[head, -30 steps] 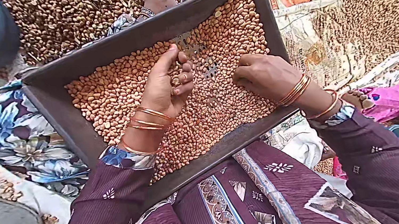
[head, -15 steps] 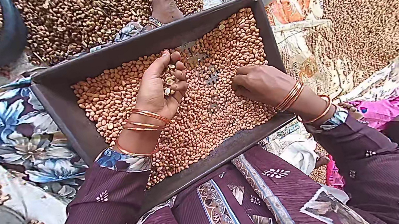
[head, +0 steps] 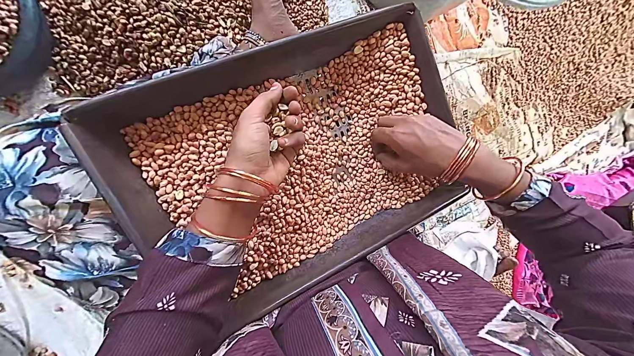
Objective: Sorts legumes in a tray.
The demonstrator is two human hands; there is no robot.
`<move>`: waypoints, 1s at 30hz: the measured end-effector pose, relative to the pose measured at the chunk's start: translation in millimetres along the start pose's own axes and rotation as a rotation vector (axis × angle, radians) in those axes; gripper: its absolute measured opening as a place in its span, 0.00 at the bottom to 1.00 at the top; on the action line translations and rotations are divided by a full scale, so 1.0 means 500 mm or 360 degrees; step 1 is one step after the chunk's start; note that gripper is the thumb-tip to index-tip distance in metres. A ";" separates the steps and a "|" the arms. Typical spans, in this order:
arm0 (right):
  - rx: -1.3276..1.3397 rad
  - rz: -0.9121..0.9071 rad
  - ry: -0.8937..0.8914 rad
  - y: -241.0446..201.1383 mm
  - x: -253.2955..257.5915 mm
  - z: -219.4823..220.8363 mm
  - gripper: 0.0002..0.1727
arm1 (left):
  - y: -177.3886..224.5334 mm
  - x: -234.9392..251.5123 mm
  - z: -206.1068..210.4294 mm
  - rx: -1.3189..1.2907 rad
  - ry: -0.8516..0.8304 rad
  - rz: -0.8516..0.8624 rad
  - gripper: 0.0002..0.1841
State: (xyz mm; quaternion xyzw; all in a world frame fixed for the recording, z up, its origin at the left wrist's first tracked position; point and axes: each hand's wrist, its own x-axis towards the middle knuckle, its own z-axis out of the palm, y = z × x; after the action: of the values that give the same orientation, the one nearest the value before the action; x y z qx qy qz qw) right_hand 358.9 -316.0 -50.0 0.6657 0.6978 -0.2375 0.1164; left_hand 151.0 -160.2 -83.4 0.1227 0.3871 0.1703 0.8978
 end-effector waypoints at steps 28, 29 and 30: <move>0.0026 -0.0145 -0.0030 -0.022 0.003 -0.036 0.05 | -0.001 0.003 -0.009 0.0281 -0.0054 0.0110 0.19; 0.0110 -0.0174 0.0013 -0.020 0.005 -0.051 0.04 | -0.002 0.003 -0.009 0.0274 -0.0045 0.0105 0.19; 0.0235 -0.0213 0.0155 -0.021 0.002 -0.071 0.04 | -0.003 0.003 -0.010 0.0267 -0.0047 0.0099 0.19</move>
State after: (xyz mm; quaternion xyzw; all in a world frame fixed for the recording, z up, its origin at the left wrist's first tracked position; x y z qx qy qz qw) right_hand 354.1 -298.0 -18.2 0.6352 0.7260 -0.2630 0.0168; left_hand 148.5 -160.7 -88.4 0.2119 0.3828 0.1632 0.8843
